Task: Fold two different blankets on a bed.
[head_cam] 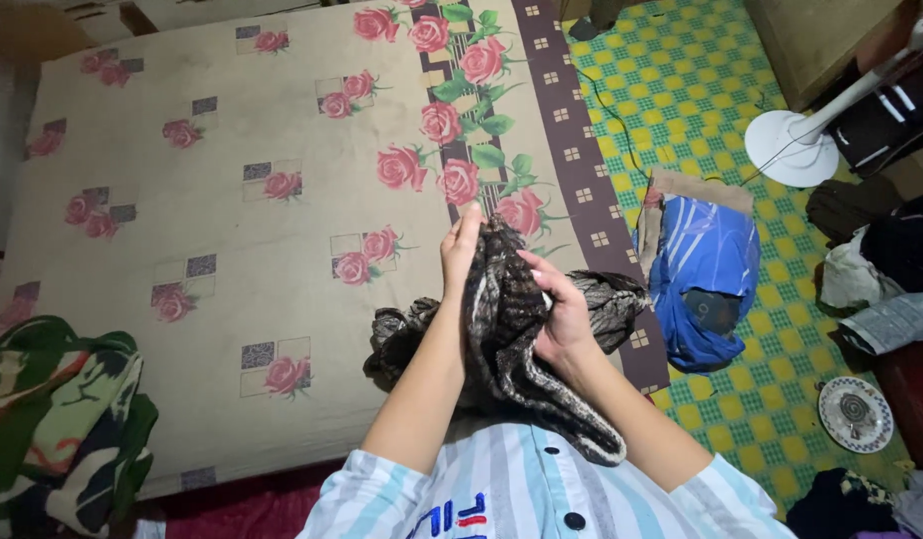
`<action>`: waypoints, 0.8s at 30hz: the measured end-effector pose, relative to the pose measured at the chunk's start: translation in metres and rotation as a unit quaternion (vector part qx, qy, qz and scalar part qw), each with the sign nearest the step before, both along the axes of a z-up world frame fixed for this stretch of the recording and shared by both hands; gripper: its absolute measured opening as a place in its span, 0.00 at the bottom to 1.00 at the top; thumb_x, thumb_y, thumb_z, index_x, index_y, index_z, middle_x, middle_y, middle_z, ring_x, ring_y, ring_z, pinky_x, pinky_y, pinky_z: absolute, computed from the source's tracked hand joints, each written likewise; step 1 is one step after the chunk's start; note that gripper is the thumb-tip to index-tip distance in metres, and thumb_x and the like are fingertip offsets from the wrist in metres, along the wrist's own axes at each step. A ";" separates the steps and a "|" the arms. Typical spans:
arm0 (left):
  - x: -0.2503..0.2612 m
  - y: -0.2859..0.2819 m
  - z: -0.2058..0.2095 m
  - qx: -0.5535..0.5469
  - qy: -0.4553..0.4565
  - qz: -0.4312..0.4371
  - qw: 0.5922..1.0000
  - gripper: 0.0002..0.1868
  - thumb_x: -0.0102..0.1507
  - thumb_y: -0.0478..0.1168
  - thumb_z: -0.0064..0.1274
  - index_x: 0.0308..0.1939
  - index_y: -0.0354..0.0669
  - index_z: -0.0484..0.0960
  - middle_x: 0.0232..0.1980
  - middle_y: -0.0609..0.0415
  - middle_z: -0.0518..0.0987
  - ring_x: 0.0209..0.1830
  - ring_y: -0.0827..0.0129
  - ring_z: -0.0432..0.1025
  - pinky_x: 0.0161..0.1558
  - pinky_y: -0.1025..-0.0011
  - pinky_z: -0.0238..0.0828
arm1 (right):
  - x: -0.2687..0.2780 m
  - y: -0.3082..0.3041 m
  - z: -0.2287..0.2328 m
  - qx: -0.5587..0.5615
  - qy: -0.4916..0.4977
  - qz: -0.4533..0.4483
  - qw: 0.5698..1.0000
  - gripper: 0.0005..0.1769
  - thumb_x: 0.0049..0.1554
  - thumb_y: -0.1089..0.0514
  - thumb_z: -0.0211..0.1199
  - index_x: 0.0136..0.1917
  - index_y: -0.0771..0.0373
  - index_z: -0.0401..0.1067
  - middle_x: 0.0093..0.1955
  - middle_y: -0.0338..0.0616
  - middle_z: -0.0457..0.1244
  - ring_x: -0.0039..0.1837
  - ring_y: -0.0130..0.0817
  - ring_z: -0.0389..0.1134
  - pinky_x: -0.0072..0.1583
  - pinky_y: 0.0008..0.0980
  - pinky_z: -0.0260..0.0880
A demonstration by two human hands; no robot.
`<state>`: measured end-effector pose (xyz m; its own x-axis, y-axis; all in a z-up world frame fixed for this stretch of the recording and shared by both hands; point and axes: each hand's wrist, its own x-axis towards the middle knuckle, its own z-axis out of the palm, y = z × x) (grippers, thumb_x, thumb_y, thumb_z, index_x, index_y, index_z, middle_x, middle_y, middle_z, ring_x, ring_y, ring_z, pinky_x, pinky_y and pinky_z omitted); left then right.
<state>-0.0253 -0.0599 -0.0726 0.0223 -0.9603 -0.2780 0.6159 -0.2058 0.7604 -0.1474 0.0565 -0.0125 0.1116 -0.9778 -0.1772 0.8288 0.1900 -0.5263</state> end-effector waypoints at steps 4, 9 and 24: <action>-0.014 -0.022 -0.021 -0.067 0.021 -0.010 0.997 0.17 0.69 0.48 0.57 0.31 0.41 0.82 0.28 0.61 0.77 0.24 0.81 0.68 0.28 0.79 0.63 | -0.008 -0.012 -0.028 0.030 -0.010 -0.014 0.999 0.26 0.55 0.63 0.50 0.66 0.71 0.68 0.59 0.52 0.68 0.57 0.42 0.70 0.64 0.45 0.70; -0.026 -0.031 -0.002 -0.127 0.010 -0.052 0.991 0.17 0.70 0.48 0.54 0.33 0.41 0.83 0.32 0.58 0.81 0.30 0.78 0.72 0.36 0.76 0.69 | -0.009 -0.024 -0.017 0.041 0.003 -0.017 0.999 0.24 0.53 0.61 0.49 0.61 0.71 0.71 0.55 0.50 0.69 0.54 0.40 0.72 0.61 0.41 0.72; -0.023 -0.054 -0.007 -0.072 0.111 -0.159 0.978 0.28 0.71 0.55 0.48 0.21 0.44 0.72 0.19 0.52 0.71 0.16 0.69 0.66 0.23 0.71 0.64 | 0.003 -0.032 0.034 -0.113 0.225 -0.021 0.968 0.16 0.57 0.63 0.67 0.57 0.59 0.67 0.44 0.39 0.68 0.42 0.23 0.69 0.44 0.25 0.69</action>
<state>-0.0488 -0.1142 -0.0800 -0.3300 -0.9382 -0.1041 0.6908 -0.3151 0.6508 -0.1448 0.0241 0.0216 0.0325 -0.9993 0.0208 0.5106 -0.0013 -0.8598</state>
